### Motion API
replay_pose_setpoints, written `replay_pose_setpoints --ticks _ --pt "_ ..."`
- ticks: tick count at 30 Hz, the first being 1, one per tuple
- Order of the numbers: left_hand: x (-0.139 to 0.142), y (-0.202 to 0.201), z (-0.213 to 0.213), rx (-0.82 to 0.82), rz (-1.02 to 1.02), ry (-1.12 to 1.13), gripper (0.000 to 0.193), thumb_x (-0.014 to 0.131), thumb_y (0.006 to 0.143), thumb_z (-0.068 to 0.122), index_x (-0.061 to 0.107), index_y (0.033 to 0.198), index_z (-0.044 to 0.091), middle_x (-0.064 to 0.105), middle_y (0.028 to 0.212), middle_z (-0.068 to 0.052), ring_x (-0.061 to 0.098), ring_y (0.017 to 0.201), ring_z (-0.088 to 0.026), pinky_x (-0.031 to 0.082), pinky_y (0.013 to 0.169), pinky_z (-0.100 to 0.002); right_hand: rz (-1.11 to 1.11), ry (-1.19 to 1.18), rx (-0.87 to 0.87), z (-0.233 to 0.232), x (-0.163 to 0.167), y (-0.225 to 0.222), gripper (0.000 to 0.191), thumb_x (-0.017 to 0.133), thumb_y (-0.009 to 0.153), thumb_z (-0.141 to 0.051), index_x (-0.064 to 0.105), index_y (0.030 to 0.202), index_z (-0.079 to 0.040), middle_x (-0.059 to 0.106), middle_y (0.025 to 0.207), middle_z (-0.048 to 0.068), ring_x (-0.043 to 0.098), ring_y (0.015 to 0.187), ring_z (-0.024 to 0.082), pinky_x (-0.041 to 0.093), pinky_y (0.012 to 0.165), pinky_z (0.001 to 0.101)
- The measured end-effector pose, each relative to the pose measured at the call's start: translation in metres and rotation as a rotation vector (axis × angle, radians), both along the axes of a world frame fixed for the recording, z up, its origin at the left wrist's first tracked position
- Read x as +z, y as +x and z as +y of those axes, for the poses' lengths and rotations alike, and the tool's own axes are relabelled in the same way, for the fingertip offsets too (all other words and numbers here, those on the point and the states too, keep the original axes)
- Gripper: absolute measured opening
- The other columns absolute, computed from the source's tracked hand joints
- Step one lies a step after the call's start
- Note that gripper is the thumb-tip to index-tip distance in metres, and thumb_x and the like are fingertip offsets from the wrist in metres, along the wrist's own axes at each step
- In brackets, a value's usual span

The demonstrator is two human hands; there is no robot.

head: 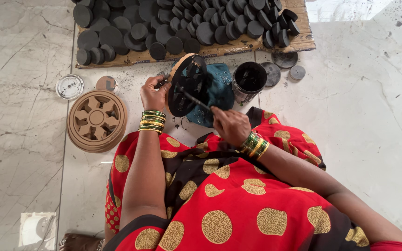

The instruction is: The person sits on the floor and paints a decorative wooden wheel-shaped piece black, holding it with one hand while applying paint with a brush in the other, dipping the brush into a black paint container. Finished black-painted wooden discs are laid out on cardboard nearby.

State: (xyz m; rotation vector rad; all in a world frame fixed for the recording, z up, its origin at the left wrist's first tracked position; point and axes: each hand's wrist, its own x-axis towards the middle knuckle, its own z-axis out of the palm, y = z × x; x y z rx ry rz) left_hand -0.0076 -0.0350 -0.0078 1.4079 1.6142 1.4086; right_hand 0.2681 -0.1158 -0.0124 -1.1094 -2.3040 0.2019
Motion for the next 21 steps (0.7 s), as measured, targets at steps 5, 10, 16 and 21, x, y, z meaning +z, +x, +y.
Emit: replay_pose_setpoints --ticks 5,10,16,21 --pt "-0.003 -0.001 0.001 0.017 -0.1 -0.051 0.023 0.084 0.083 0.002 0.078 0.105 0.002 0.076 0.094 -0.004 0.067 0.081 -0.01 0.059 0.076 -0.027 0.044 0.055 0.027 0.003 0.003 -0.008 0.034 0.064 0.099 -0.017 0.063 0.128 0.002 0.069 0.074 0.008 0.067 0.065 0.021 0.051 0.056 0.0374" --pt "-0.006 0.0 0.0 0.001 -0.202 -0.045 0.023 0.083 0.084 0.002 0.078 0.106 0.001 0.076 0.089 -0.005 0.067 0.077 -0.009 0.06 0.072 -0.026 -0.128 0.113 0.142 -0.014 -0.003 -0.006 0.039 0.066 0.096 -0.021 0.064 0.129 0.0 0.067 0.07 0.007 0.066 0.063 0.022 0.052 0.057 0.0379" --pt "-0.003 -0.003 0.0 0.011 -0.248 -0.077 0.022 0.082 0.085 0.0 0.077 0.106 0.001 0.076 0.087 -0.006 0.068 0.075 -0.009 0.06 0.07 -0.025 -0.133 0.031 0.042 -0.011 0.002 0.001 0.034 0.067 0.095 -0.02 0.066 0.125 -0.003 0.069 0.07 0.006 0.067 0.062 0.021 0.054 0.057 0.0376" --pt "-0.005 -0.005 -0.001 -0.025 -0.357 -0.079 0.021 0.078 0.086 0.0 0.077 0.107 0.002 0.075 0.087 -0.004 0.068 0.073 -0.008 0.061 0.067 -0.025 0.021 0.058 -0.028 -0.001 0.008 -0.009 0.033 0.067 0.096 -0.018 0.065 0.125 -0.003 0.07 0.074 0.007 0.068 0.068 0.022 0.054 0.061 0.0386"
